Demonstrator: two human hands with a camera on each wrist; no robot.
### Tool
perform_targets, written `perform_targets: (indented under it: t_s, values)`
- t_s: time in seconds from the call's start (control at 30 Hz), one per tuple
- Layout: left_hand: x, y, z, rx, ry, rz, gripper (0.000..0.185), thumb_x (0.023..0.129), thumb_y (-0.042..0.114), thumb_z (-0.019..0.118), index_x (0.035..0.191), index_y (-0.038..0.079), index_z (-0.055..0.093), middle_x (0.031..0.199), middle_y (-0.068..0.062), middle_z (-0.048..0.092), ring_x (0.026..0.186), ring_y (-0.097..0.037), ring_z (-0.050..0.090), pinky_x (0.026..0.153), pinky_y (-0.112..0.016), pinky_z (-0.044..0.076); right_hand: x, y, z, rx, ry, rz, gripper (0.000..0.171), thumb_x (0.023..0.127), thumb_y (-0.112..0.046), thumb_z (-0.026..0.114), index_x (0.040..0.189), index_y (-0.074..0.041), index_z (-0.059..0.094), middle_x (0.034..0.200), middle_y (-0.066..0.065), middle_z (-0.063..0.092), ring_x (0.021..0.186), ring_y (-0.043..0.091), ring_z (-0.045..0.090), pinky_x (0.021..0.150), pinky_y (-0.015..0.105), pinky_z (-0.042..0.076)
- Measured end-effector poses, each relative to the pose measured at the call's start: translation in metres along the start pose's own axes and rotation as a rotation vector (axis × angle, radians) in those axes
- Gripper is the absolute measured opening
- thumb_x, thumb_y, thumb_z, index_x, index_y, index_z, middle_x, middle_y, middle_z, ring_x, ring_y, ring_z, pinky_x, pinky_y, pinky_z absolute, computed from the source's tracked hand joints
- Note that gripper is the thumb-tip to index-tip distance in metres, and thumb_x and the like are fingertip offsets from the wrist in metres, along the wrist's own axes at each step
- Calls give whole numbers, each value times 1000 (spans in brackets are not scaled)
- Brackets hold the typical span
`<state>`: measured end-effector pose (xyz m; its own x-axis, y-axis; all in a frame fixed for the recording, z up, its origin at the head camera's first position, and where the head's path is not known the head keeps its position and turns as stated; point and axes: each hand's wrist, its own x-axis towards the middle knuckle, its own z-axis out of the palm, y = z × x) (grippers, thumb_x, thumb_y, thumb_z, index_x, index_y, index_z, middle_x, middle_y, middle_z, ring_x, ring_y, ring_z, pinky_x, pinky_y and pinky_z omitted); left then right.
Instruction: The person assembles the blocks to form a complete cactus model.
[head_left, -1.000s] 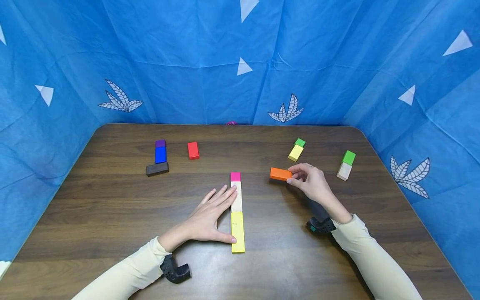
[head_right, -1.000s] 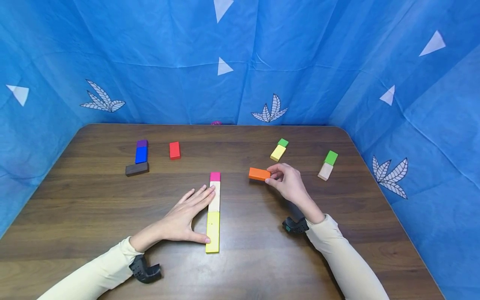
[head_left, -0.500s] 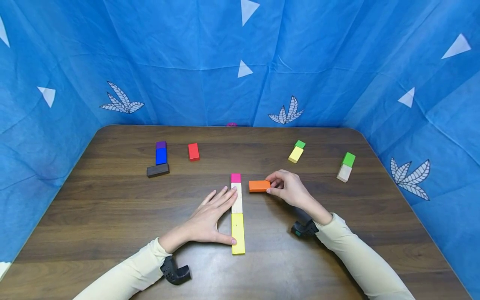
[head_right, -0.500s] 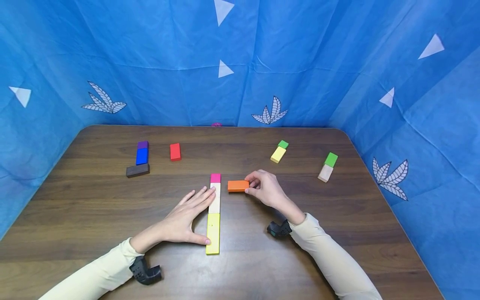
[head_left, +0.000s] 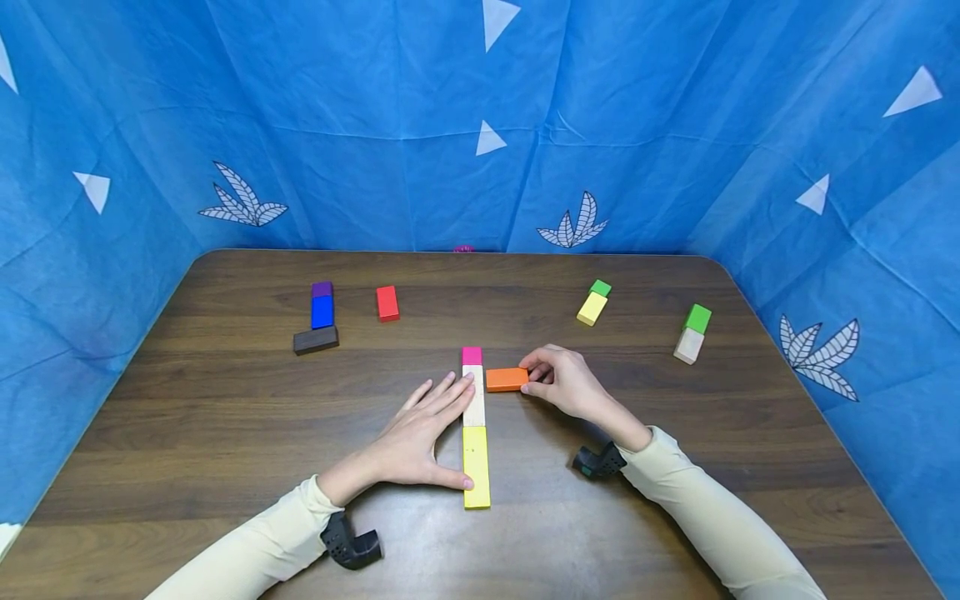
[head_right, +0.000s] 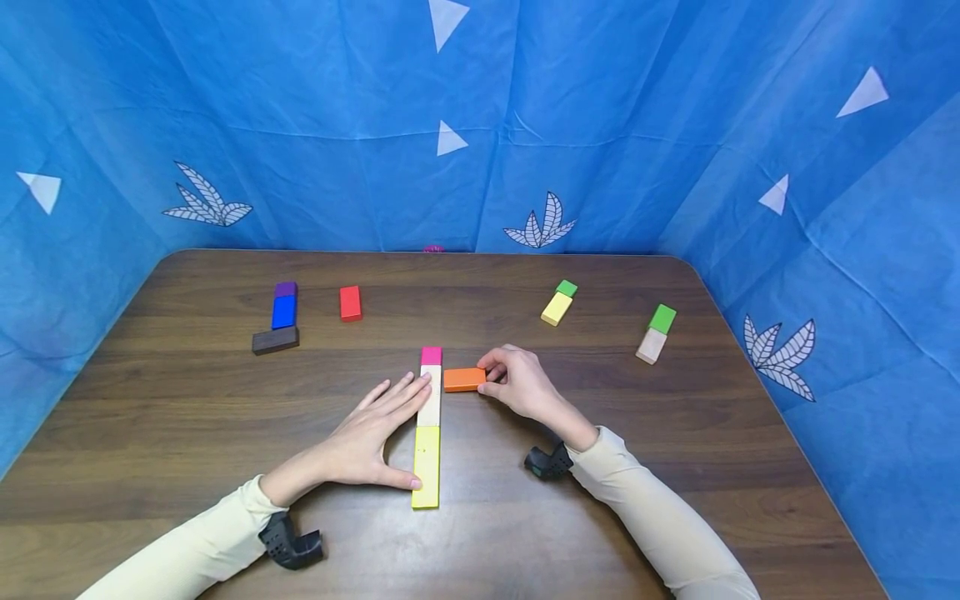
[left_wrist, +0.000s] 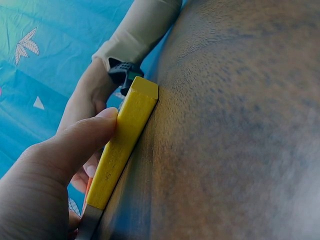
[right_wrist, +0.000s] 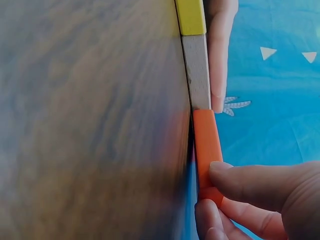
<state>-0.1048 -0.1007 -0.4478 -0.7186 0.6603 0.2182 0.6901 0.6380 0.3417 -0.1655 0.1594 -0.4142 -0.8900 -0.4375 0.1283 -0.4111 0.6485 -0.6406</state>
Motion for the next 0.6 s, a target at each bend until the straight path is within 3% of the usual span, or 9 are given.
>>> perform_targets:
  t_s: [0.6]
  values:
    - [0,1,-3,-7,-21,-5,112,60,81,47,142,10,19,149,0,14,136,-26,14,107,-49,12,0,-4,3,20,-14,2,25,70,-10,74,92,-6,64,83,4,59,71,9,57,59,19,48]
